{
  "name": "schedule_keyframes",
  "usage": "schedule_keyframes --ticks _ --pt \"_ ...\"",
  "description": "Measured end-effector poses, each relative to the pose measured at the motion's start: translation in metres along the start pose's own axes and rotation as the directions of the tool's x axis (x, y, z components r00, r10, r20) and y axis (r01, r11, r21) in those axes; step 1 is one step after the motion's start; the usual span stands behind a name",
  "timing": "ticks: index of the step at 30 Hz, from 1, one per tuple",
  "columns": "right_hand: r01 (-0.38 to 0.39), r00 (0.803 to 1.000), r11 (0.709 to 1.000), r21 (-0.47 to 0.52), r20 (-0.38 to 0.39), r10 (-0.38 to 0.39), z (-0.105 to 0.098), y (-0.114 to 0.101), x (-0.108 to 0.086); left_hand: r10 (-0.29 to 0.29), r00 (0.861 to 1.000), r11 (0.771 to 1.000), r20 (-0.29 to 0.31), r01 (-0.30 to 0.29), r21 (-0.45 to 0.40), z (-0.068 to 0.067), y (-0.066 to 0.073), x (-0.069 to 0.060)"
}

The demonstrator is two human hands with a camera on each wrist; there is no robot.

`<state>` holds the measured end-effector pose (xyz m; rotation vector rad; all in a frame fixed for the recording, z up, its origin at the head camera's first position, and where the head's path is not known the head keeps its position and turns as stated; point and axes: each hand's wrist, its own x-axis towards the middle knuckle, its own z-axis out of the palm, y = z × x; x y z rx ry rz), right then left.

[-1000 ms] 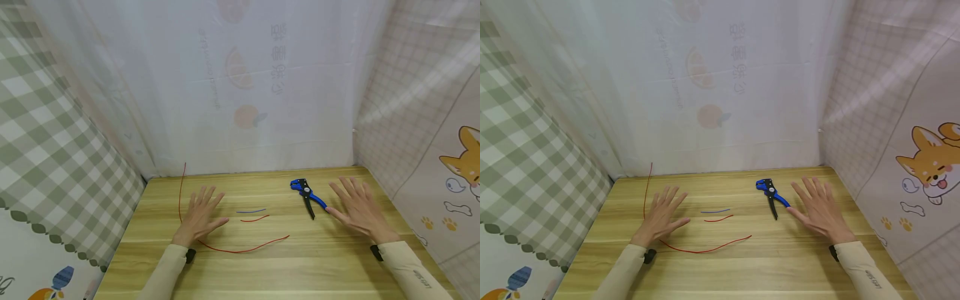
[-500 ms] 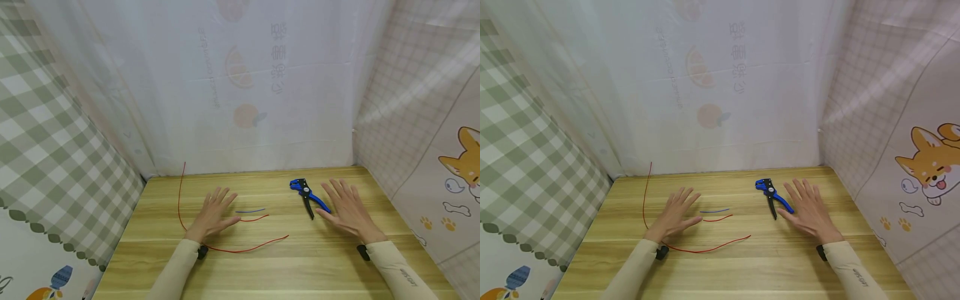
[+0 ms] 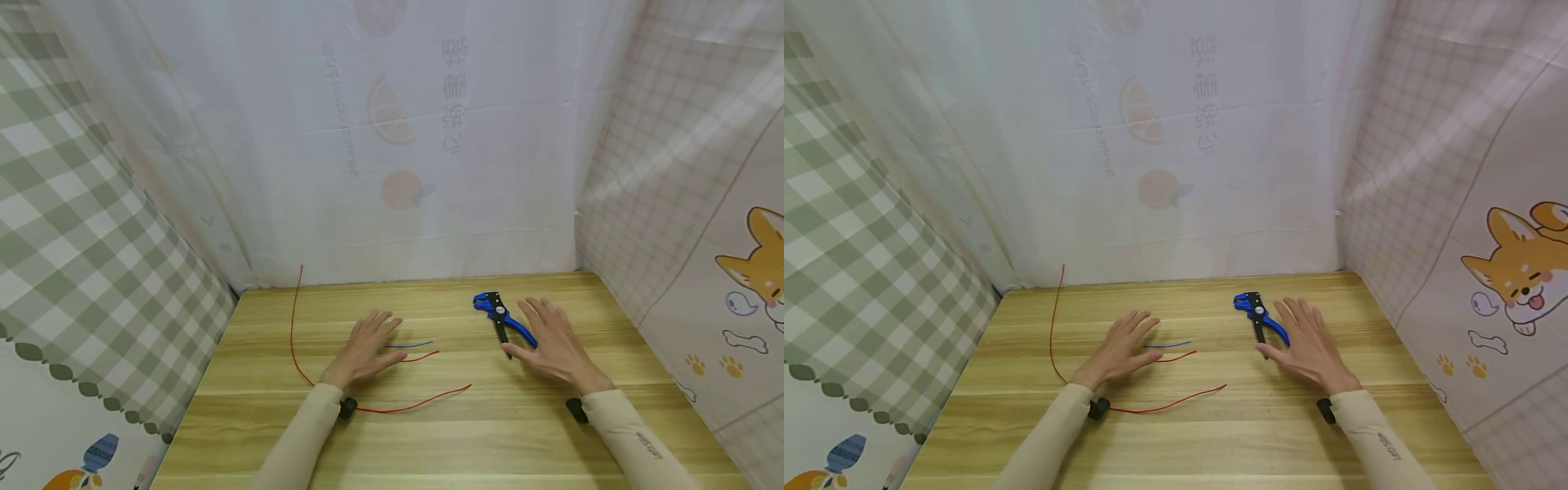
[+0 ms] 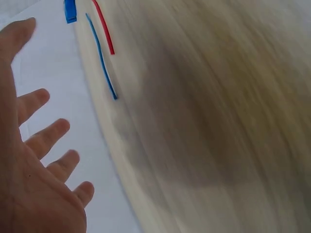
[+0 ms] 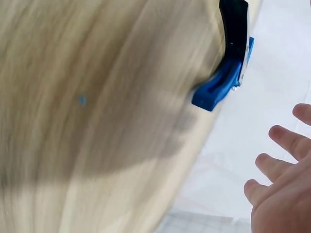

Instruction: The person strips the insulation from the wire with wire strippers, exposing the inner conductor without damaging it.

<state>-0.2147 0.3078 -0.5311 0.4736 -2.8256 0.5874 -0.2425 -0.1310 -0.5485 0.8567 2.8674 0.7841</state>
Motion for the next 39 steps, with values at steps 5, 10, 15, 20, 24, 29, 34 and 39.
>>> schedule_keyframes --ticks 5,10,15,20,24,29,34,39 --pt "-0.016 1.0 0.999 0.039 0.011 0.016 0.008 0.0 0.003 0.031 0.999 0.999 0.009 -0.031 -0.03 0.003 0.003 0.006" --pt "-0.047 0.999 0.995 0.083 0.03 0.045 0.016 0.003 0.004 0.025 0.999 0.997 0.034 -0.022 -0.072 0.005 0.005 0.01" --pt "-0.094 0.993 0.989 0.11 0.076 0.086 0.021 0.005 0.006 0.006 0.999 0.993 0.048 0.0 -0.115 0.007 0.007 0.015" --pt "-0.125 0.989 0.984 0.128 0.098 0.113 0.023 0.007 0.006 -0.016 0.998 0.993 0.056 0.023 -0.119 0.011 0.009 0.019" --pt "-0.145 0.985 0.981 0.131 0.11 0.131 0.025 0.008 0.008 -0.019 0.999 0.997 0.034 0.022 -0.08 0.013 0.01 0.021" --pt "-0.174 0.979 0.976 0.128 0.126 0.158 0.03 0.008 0.01 -0.028 1.0 0.999 0.006 0.028 -0.041 0.015 0.01 0.024" --pt "-0.153 0.983 0.982 0.107 0.119 0.14 0.033 0.007 0.017 -0.05 0.999 0.997 0.003 0.051 -0.06 0.017 0.01 0.029" --pt "-0.141 0.984 0.987 0.082 0.124 0.131 0.031 0.004 0.021 -0.05 0.999 0.997 0.003 0.05 -0.059 0.018 0.01 0.032"
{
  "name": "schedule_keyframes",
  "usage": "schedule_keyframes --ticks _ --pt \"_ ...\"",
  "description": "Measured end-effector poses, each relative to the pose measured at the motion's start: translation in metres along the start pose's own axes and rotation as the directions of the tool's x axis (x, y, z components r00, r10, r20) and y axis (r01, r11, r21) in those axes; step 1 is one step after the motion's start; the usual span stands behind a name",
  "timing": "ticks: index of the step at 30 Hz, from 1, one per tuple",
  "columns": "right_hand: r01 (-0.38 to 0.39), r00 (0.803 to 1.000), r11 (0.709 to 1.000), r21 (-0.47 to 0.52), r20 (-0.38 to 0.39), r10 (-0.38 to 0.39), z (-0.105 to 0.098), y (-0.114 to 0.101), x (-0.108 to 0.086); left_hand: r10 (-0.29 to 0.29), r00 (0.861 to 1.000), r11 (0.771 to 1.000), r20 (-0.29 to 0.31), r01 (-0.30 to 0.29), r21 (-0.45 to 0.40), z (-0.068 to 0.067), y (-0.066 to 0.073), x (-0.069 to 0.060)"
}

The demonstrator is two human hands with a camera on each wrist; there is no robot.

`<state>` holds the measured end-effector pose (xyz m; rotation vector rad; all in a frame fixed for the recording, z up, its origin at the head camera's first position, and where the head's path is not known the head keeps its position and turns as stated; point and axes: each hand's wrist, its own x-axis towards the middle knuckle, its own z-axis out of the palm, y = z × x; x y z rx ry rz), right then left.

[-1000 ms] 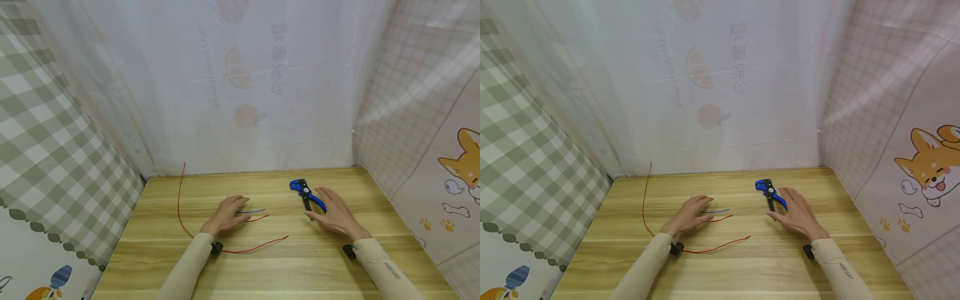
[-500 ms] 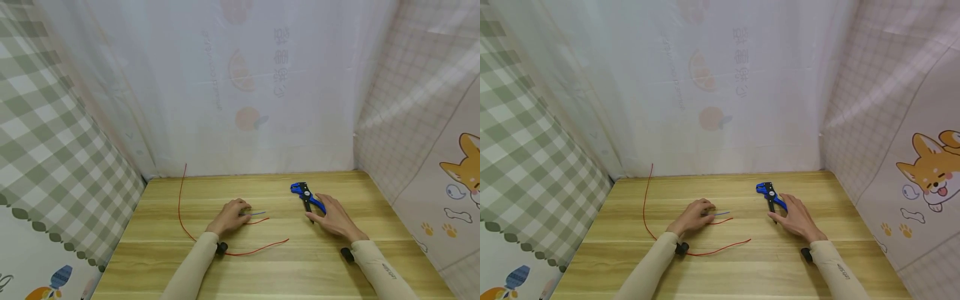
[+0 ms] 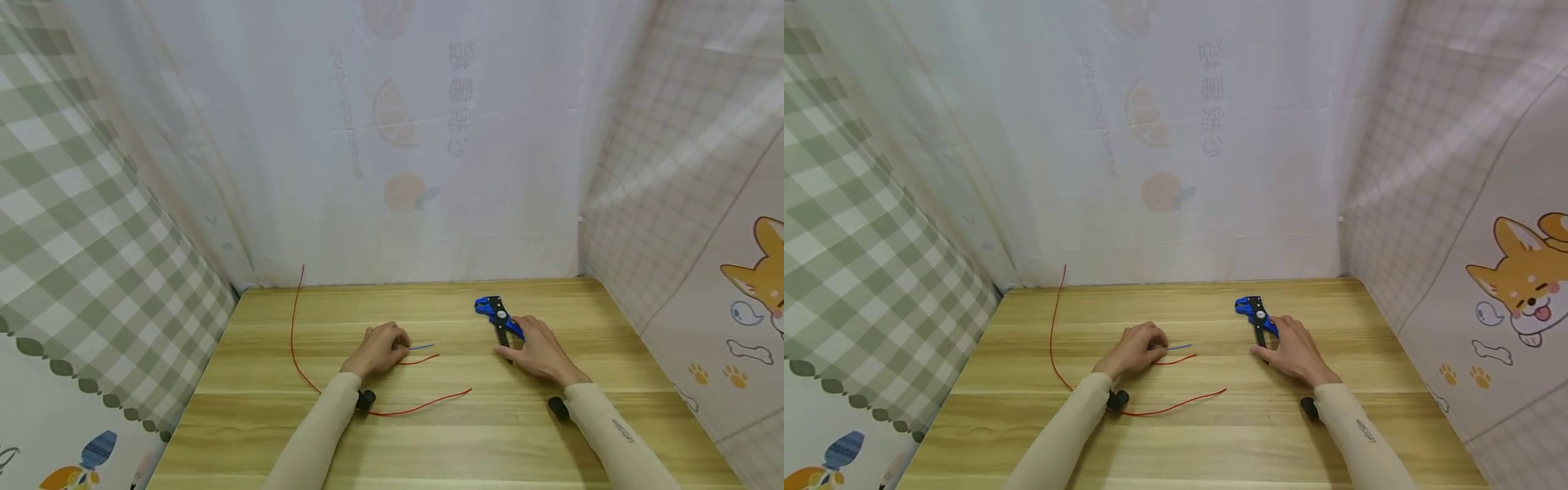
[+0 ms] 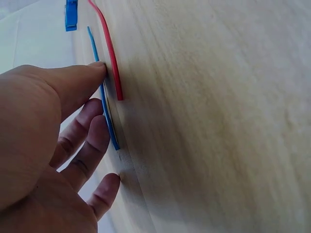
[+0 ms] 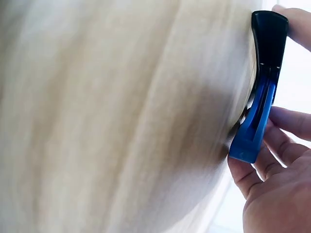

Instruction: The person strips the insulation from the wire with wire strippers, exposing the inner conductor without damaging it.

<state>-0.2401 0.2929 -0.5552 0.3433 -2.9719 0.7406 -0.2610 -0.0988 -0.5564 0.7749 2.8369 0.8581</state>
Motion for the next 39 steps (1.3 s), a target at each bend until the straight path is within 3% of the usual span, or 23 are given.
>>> schedule_keyframes --ticks 4,17,23,31,35,39 --pt "-0.023 1.0 1.0 0.018 0.013 0.023 0.0 0.001 0.002 0.02 1.0 1.0 -0.01 -0.02 0.014 -0.001 0.001 0.0" --pt "-0.059 0.998 0.997 0.04 0.012 0.059 -0.001 0.008 0.003 -0.036 0.999 0.996 0.039 0.033 0.078 0.003 0.006 0.0" --pt "-0.069 0.998 0.996 0.059 0.005 0.069 -0.004 0.007 0.003 -0.05 0.998 0.998 0.025 0.049 0.05 0.003 0.009 -0.001" --pt "-0.178 0.984 0.969 0.169 0.042 0.174 -0.009 0.007 -0.001 -0.005 1.0 0.998 -0.029 0.003 -0.059 0.0 0.008 -0.002" --pt "-0.153 0.988 0.966 0.207 0.031 0.149 -0.011 0.012 -0.005 0.051 0.995 0.994 -0.086 -0.059 -0.087 -0.001 0.009 -0.003" --pt "-0.076 0.997 0.958 0.276 0.01 0.077 -0.011 0.017 -0.009 0.102 0.983 0.988 -0.151 -0.119 -0.103 -0.004 0.011 -0.007"
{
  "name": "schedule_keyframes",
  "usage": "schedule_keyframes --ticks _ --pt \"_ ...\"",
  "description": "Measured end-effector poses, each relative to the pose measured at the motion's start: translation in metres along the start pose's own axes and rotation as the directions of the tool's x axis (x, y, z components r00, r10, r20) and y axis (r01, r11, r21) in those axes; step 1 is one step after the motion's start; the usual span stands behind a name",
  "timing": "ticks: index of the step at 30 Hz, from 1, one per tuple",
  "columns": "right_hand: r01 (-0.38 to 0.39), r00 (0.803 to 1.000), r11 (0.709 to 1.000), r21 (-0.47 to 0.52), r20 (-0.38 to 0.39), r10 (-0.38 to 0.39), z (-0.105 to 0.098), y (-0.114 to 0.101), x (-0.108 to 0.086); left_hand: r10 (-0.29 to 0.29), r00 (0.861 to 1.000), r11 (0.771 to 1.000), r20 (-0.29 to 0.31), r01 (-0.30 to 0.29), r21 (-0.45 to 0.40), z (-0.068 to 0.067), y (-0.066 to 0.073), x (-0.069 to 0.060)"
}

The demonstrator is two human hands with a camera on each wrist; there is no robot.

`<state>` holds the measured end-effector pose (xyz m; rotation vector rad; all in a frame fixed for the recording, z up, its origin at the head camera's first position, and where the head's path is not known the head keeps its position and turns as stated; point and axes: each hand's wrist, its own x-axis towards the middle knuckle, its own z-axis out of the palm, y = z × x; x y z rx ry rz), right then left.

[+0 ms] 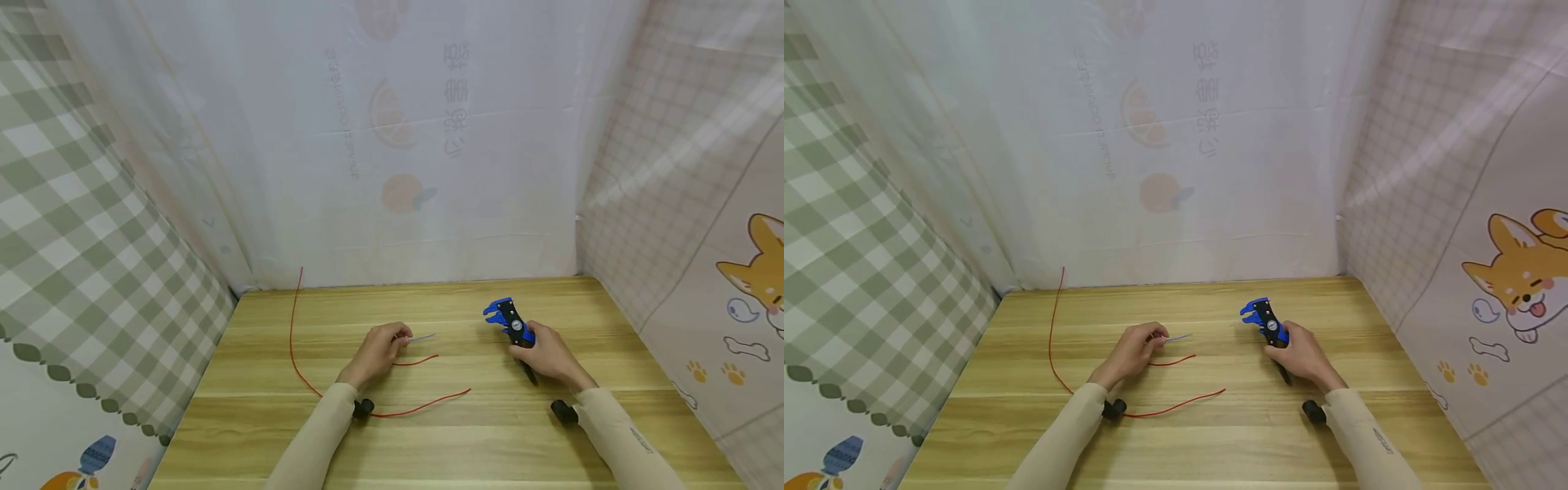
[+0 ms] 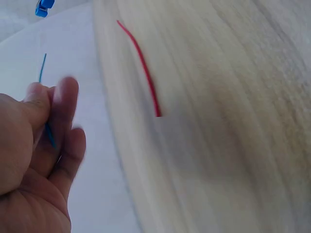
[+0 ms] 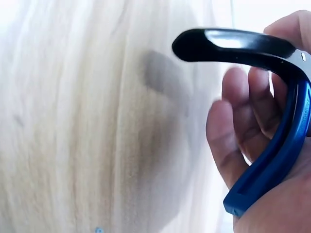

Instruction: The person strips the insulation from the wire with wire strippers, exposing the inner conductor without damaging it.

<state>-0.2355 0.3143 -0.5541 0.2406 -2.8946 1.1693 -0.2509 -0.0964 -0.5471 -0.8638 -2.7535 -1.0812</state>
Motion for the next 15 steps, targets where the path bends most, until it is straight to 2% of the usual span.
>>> schedule_keyframes --ticks 3,6,8,10,15 --pt "-0.004 1.0 0.998 0.056 0.023 0.003 -0.002 -0.005 -0.005 0.023 1.0 0.996 -0.018 -0.025 -0.089 -0.005 0.005 -0.002" --pt "-0.065 0.996 0.99 0.121 0.076 0.056 -0.007 -0.019 -0.011 0.036 0.999 0.981 -0.019 -0.039 -0.191 -0.012 0.012 -0.005" --pt "-0.083 0.992 0.979 0.186 0.113 0.063 -0.009 -0.027 -0.015 0.042 0.999 0.975 -0.018 -0.045 -0.219 -0.016 0.017 -0.006" --pt "-0.098 0.986 0.957 0.273 0.156 0.056 -0.011 -0.035 -0.019 0.045 0.999 0.971 -0.02 -0.048 -0.233 -0.02 0.023 -0.008" --pt "-0.071 0.975 0.887 0.456 0.219 -0.035 -0.015 -0.048 -0.027 0.061 0.997 0.975 -0.045 -0.069 -0.212 -0.029 0.037 -0.014"
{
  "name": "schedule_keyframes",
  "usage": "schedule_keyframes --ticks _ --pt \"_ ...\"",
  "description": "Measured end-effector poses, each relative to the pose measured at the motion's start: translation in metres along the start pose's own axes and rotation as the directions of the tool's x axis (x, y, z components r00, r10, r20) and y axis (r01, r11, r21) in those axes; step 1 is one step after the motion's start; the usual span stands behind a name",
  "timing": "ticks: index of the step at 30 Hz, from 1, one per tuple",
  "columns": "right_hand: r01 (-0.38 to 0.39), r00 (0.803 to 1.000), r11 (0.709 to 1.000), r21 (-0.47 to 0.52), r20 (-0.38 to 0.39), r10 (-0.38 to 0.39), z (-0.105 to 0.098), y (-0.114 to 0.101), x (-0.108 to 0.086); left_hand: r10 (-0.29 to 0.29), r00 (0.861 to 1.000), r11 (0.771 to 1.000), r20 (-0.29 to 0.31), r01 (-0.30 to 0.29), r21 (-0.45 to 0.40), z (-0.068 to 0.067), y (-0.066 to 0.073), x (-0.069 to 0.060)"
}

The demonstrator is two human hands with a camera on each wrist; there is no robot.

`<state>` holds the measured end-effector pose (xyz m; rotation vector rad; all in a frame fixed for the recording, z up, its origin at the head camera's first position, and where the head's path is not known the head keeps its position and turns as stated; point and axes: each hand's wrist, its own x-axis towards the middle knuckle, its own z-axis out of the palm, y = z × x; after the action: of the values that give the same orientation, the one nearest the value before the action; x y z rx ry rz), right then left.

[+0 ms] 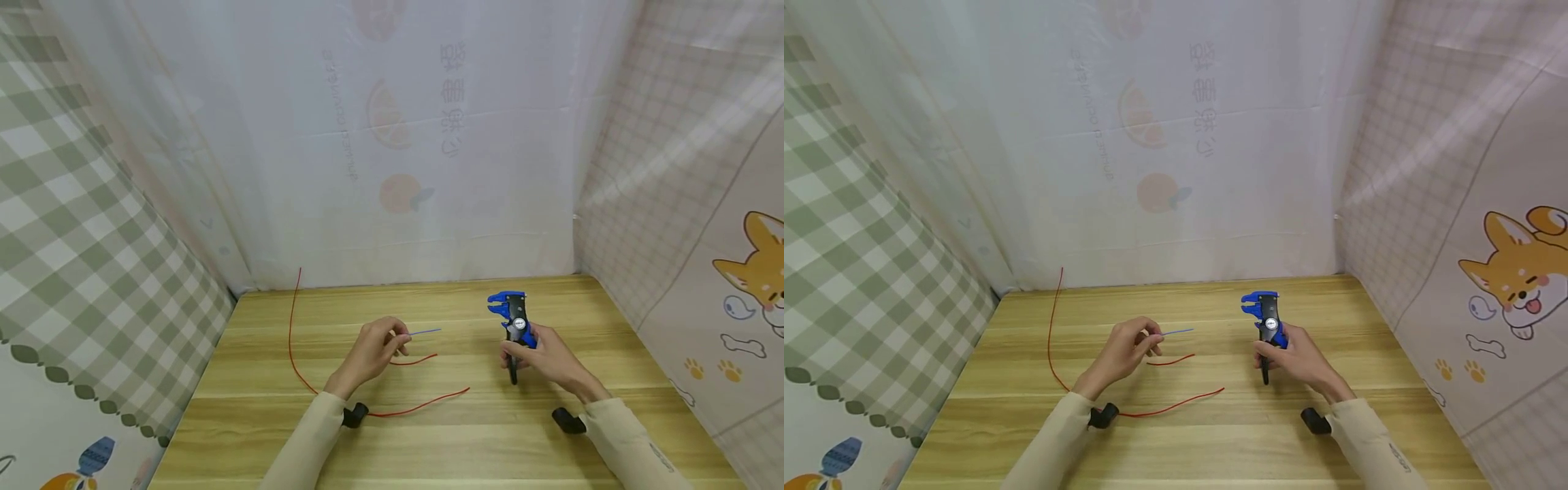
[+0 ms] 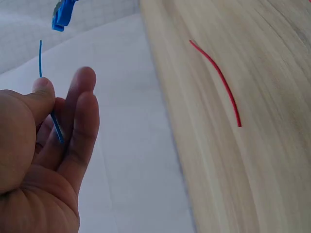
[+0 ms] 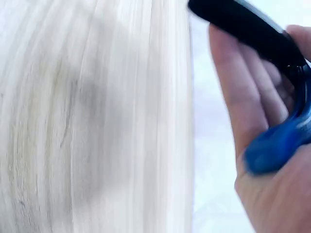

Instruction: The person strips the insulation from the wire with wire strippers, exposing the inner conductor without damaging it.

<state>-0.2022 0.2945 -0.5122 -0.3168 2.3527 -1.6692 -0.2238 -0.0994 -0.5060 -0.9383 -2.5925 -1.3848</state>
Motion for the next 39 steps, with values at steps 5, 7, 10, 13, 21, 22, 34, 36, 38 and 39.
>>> schedule_keyframes --ticks 5,7,10,13,21,22,34,36,38,39 --pt "0.095 0.995 0.994 0.046 0.031 -0.097 0.01 -0.01 -0.003 0.072 0.994 0.988 -0.087 -0.059 0.146 -0.005 0.013 -0.005" --pt "0.131 0.991 0.989 0.072 0.033 -0.133 0.015 -0.014 -0.004 0.112 0.985 0.975 -0.132 -0.083 0.205 -0.007 0.018 -0.006" --pt "0.167 0.983 0.975 0.147 0.045 -0.175 0.021 -0.021 -0.005 0.168 0.968 0.961 -0.186 -0.12 0.247 -0.011 0.025 -0.008" --pt "0.167 0.978 0.958 0.234 0.085 -0.192 0.025 -0.027 -0.006 0.207 0.953 0.954 -0.222 -0.147 0.262 -0.015 0.032 -0.009" --pt "0.222 0.925 0.919 0.325 0.229 -0.304 0.038 -0.041 -0.012 0.276 0.922 0.945 -0.271 -0.208 0.253 -0.023 0.043 -0.008" --pt "0.231 0.918 0.915 0.331 0.238 -0.318 0.04 -0.042 -0.012 0.28 0.921 0.944 -0.273 -0.213 0.25 -0.024 0.045 -0.008" --pt "0.19 0.903 0.881 0.433 0.276 -0.33 0.056 -0.057 -0.013 0.297 0.92 0.94 -0.257 -0.235 0.245 -0.028 0.059 -0.008" --pt "0.195 0.897 0.879 0.435 0.284 -0.34 0.058 -0.057 -0.013 0.305 0.917 0.938 -0.258 -0.244 0.245 -0.028 0.061 -0.007" --pt "0.204 0.892 0.878 0.433 0.288 -0.349 0.06 -0.058 -0.013 0.309 0.916 0.938 -0.257 -0.248 0.243 -0.028 0.063 -0.007" --pt "0.209 0.89 0.878 0.431 0.289 -0.354 0.061 -0.058 -0.013 0.31 0.916 0.937 -0.256 -0.25 0.243 -0.028 0.064 -0.006"
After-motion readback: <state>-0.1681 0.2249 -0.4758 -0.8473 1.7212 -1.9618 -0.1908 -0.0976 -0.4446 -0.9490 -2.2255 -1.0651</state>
